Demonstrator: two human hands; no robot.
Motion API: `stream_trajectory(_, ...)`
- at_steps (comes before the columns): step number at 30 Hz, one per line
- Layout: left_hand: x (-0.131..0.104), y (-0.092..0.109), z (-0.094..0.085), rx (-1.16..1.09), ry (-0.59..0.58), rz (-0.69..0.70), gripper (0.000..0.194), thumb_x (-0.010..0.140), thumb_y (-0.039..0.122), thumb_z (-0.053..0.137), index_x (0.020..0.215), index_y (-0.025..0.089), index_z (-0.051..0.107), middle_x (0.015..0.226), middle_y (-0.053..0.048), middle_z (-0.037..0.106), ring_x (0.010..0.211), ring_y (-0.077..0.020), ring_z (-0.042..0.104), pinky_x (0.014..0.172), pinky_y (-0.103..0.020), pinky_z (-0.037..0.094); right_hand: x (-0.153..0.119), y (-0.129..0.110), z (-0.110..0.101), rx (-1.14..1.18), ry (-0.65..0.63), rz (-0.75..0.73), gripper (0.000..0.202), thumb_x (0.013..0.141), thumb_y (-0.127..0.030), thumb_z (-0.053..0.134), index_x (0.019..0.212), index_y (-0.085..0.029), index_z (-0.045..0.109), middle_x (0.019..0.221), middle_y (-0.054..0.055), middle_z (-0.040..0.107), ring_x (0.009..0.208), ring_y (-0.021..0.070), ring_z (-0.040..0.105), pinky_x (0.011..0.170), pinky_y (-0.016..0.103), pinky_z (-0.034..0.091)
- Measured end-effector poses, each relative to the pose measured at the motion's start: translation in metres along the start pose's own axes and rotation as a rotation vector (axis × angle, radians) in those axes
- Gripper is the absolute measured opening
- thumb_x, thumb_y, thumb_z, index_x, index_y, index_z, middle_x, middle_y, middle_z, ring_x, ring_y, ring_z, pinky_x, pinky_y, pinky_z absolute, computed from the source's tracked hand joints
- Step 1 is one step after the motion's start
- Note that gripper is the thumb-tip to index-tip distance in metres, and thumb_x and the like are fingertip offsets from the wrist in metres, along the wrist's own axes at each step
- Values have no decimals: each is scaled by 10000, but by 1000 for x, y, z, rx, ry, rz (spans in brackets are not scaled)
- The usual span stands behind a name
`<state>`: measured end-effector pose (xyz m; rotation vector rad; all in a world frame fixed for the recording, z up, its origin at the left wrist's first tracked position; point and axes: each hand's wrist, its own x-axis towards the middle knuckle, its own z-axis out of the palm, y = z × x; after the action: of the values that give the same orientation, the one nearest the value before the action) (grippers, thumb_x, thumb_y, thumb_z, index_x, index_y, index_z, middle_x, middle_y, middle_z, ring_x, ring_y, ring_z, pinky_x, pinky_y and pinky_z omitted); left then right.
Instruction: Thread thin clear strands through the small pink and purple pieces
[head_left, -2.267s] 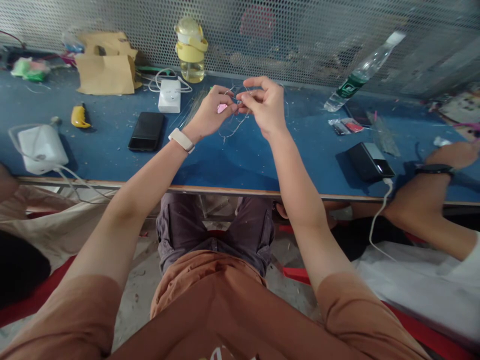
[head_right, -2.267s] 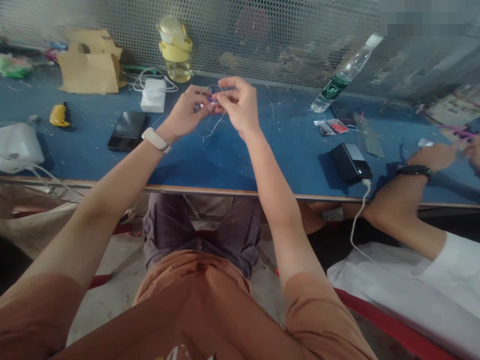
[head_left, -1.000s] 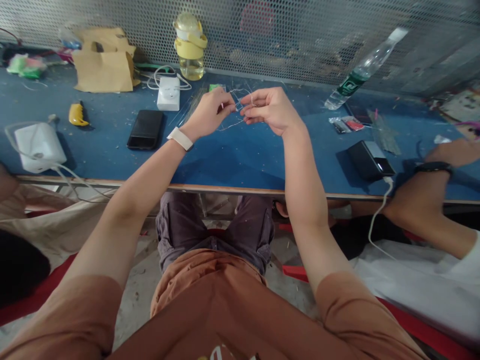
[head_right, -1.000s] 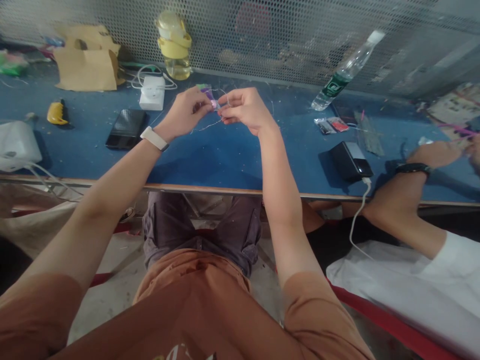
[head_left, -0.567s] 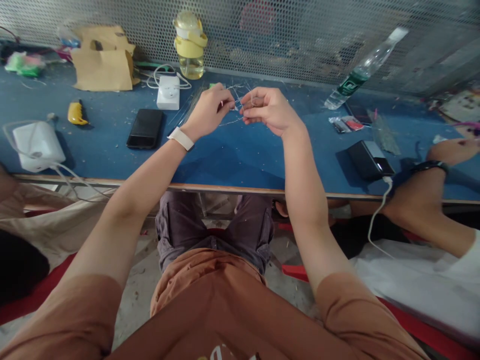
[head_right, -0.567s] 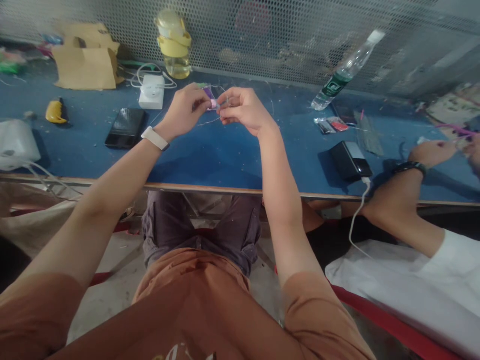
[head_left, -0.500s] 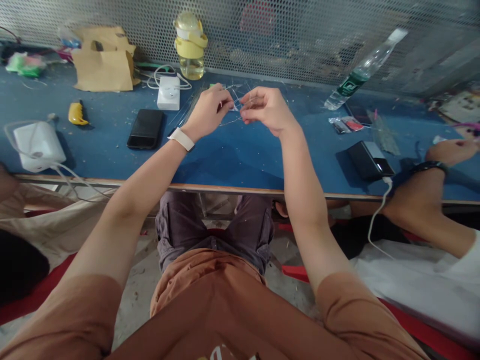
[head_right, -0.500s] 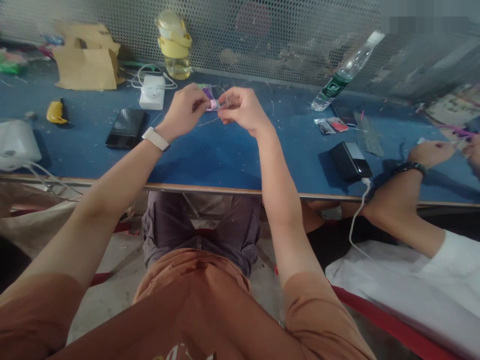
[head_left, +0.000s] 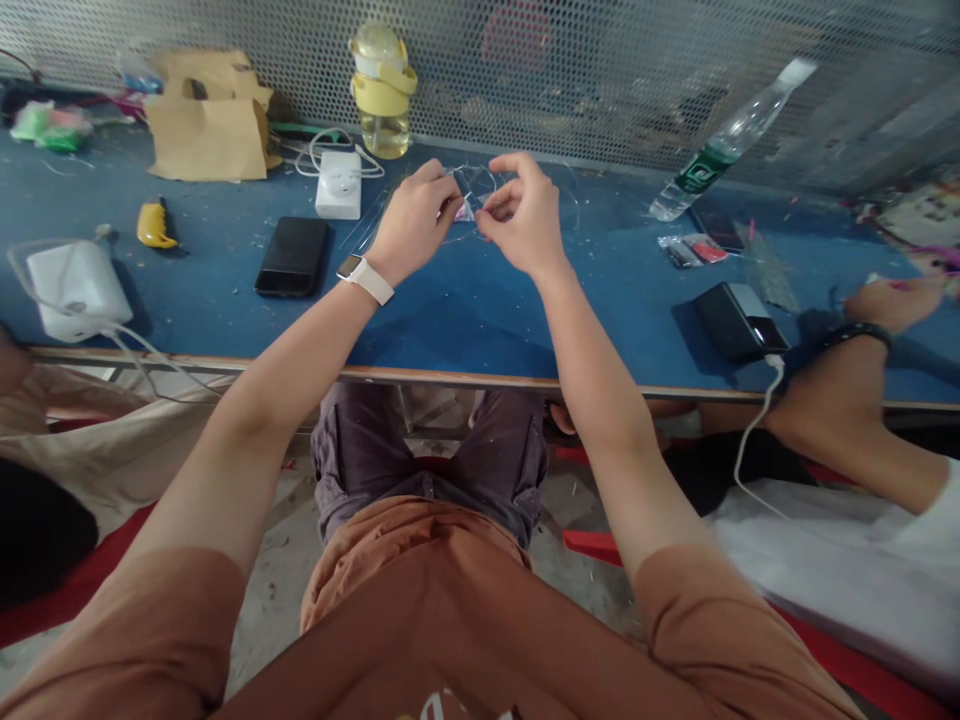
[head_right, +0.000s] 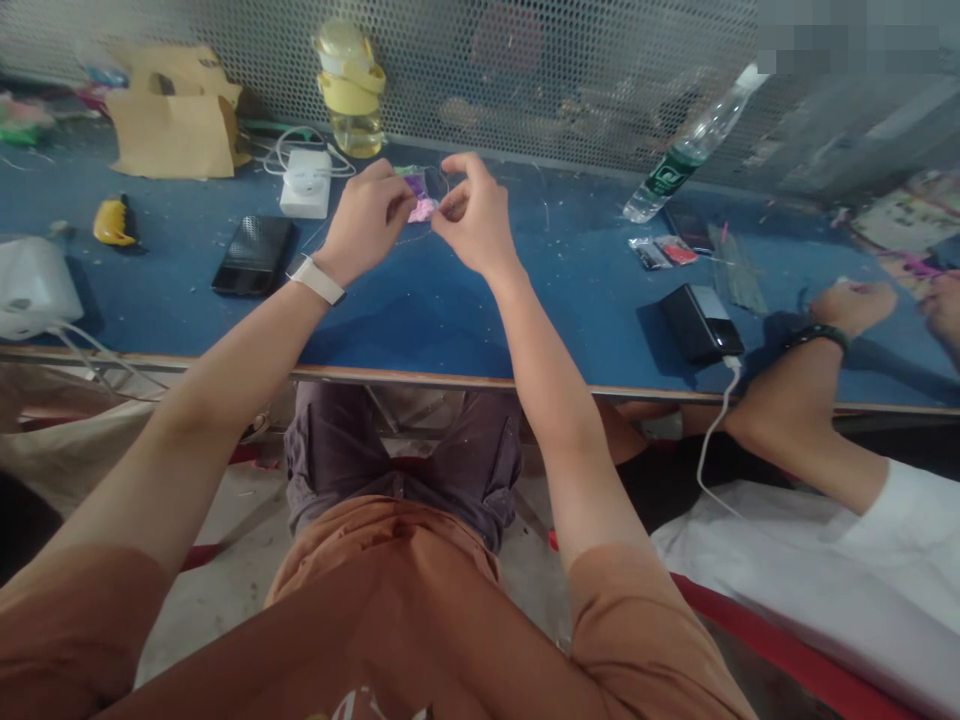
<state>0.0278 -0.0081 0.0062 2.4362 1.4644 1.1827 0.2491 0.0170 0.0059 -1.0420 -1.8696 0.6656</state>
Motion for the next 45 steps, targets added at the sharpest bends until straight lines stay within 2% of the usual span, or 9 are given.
stream_trajectory(4,0,-3,3,69,13,30,298,1103,317,508,954,371,761,1207,-133,728,1135,-370,708,1001,-575,557,0,0,-1,79,-30,42,704,804,-584,1055,1330,-341,654,1049,54,860,1134,340,854,937,418,716)
stream_trajectory(14,0,1,1,37,-25,-21,336,1141,430,470,1019,407,782,1220,-122,715,1189,-365,668,1019,-544,516,1,2,7,5,30,-45,411,848,-354,1025,1084,-297,693,961,49,831,1037,325,840,1088,490,701)
stream_trajectory(18,0,1,4,115,-51,7,295,1148,350,470,1036,355,742,1249,-119,697,1108,-319,648,988,-512,533,3,5,9,-7,36,5,389,849,-389,1021,1015,-292,682,968,65,821,1122,347,833,1063,495,719)
stream_trajectory(23,-1,3,4,165,-35,44,334,1142,312,440,988,326,736,1262,-158,708,1099,-360,690,931,-530,526,3,3,10,-14,44,42,397,836,-486,1035,1008,-302,727,1000,72,842,1134,351,837,1004,496,748)
stream_trajectory(28,0,-1,5,95,-27,8,287,1156,362,511,1015,365,761,1174,-102,745,1120,-327,653,985,-495,558,5,4,10,-6,39,50,307,852,-436,1007,947,-321,738,986,56,843,1100,319,845,975,465,753)
stream_trajectory(32,2,-5,9,82,-31,14,296,1154,315,515,937,343,714,1236,-114,724,1115,-339,676,973,-524,554,9,12,11,7,44,45,291,861,-420,987,919,-334,715,994,50,833,1115,315,838,952,456,754)
stream_trajectory(37,4,-7,12,119,-42,-1,276,1176,351,512,977,369,701,1218,-110,692,1136,-346,634,982,-533,550,11,18,11,98,-24,19,346,877,-452,986,898,-303,675,1031,75,820,1187,331,818,972,444,733)
stream_trajectory(42,3,-3,9,174,-65,-11,308,1163,356,448,1012,361,716,1259,-105,694,1126,-322,625,972,-516,526,11,17,11,35,9,29,429,866,-456,1021,836,-306,621,955,52,792,1104,313,810,1017,482,726)
stream_trajectory(45,2,-2,7,120,-63,-18,327,1158,411,450,1044,400,756,1212,-115,721,1179,-350,624,1003,-543,517,13,20,12,50,-8,19,500,843,-523,1058,831,-315,603,932,47,803,1102,305,798,1034,508,721)
